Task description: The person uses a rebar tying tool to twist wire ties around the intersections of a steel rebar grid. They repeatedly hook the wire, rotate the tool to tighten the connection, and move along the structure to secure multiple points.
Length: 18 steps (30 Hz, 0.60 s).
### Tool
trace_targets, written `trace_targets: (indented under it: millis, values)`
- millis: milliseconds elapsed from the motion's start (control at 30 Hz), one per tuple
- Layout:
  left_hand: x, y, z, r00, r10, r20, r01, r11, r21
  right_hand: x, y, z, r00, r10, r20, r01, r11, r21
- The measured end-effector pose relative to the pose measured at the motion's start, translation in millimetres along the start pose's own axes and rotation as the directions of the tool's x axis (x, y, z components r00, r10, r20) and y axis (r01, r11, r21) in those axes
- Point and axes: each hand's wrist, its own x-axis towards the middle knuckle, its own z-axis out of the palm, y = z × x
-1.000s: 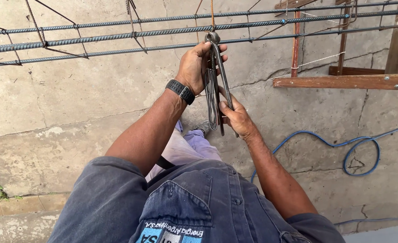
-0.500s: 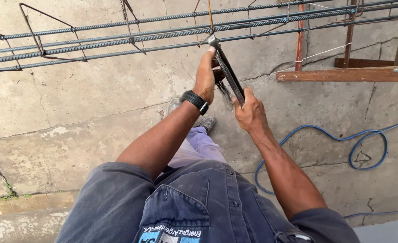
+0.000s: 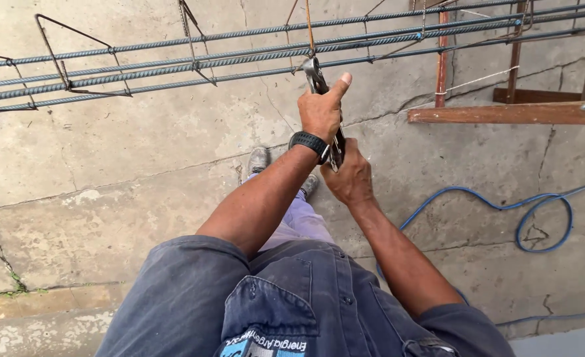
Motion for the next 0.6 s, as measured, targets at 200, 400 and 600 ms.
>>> trace_targets:
  millis: [200,400,600]
  values:
    - [-23.8,32.4,-26.7,0.863,-0.177,0.473,0.319,0.918,-0.237,-20.4,-38.4,-64.1,0.944,-0.033,0.329,-0.020,0.987,0.157]
    - [4.7,14.7,-54.8,0.426,0.007,0.905,0.559,0.784,-0.269,-53.5,-26.2,0.1,0.676,0.065,0.734,-0.736,0.099,0.669]
    - [-37.5,22.9,-42.1,0.953,-0.090,0.288,0.032,0.980,0.197,-27.1,11.1,25.8,0.918,0.229,0.324,-0.380,0.745,0.549]
